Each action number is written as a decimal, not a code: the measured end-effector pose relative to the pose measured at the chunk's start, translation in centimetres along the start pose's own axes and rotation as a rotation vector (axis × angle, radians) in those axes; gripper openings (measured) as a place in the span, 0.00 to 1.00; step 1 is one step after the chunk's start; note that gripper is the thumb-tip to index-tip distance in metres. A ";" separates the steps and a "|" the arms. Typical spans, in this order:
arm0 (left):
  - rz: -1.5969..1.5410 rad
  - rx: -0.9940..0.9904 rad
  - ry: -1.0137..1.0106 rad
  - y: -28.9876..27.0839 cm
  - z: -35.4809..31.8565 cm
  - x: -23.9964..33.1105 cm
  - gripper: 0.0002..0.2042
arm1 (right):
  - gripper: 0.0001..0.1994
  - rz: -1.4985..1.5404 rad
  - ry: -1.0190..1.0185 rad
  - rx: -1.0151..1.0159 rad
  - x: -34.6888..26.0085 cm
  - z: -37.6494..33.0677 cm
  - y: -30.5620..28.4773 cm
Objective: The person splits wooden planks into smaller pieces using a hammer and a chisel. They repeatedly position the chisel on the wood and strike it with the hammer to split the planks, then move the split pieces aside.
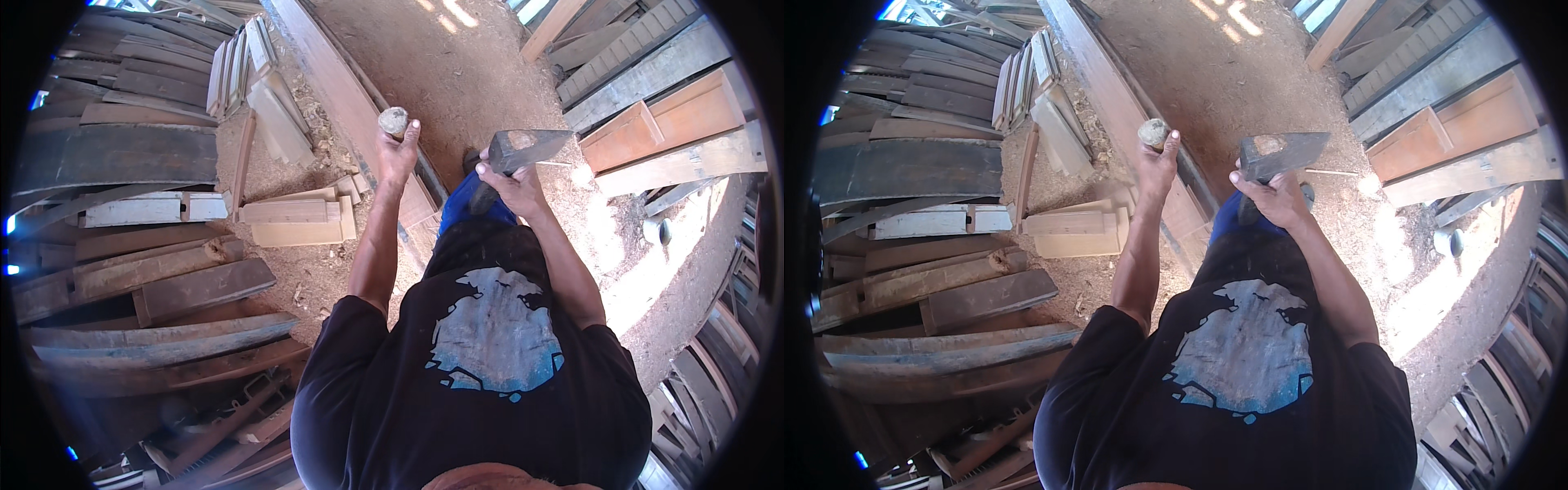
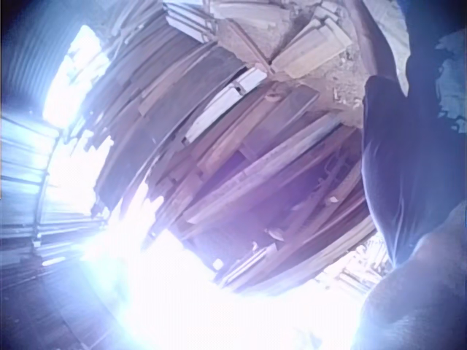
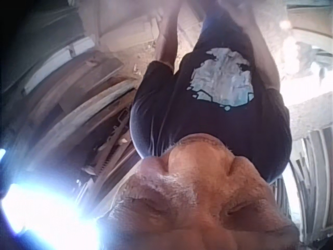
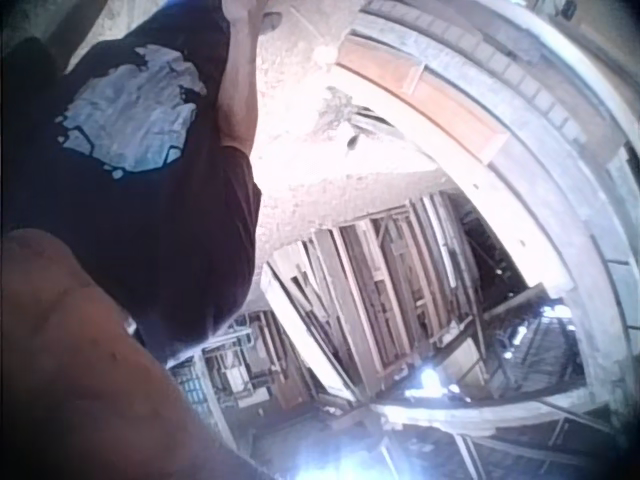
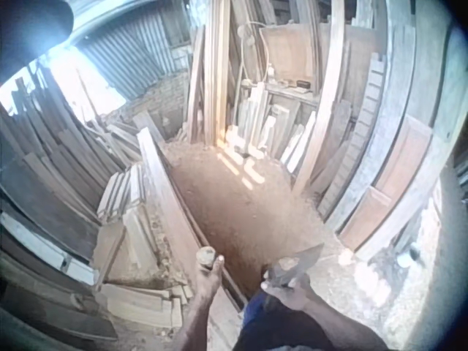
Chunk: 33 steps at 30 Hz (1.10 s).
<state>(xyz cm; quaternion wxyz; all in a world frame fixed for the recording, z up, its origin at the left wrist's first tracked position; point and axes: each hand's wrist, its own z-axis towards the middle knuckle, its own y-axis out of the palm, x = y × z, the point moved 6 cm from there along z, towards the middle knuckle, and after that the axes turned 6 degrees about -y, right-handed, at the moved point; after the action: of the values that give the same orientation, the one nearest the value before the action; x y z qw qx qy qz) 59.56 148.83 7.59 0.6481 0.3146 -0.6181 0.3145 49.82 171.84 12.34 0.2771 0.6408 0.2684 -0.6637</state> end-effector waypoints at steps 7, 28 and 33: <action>-0.086 0.071 0.070 -1.3 0.0 -2.0 0.14 | 0.15 -0.009 0.029 -0.009 0.9 0.3 -0.7; 0.048 0.013 -0.029 -0.8 0.8 0.9 0.17 | 0.15 -0.014 0.017 -0.017 -0.6 0.6 -0.3; -0.044 -0.085 -0.003 -0.5 0.7 0.7 0.12 | 0.15 -0.027 0.037 -0.005 -0.1 0.8 -0.4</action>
<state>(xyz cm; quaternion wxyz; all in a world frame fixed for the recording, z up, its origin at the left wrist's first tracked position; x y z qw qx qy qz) 59.59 148.02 8.27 0.6665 0.3007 -0.6250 0.2732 48.95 171.54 12.49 0.2648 0.6486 0.2839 -0.6547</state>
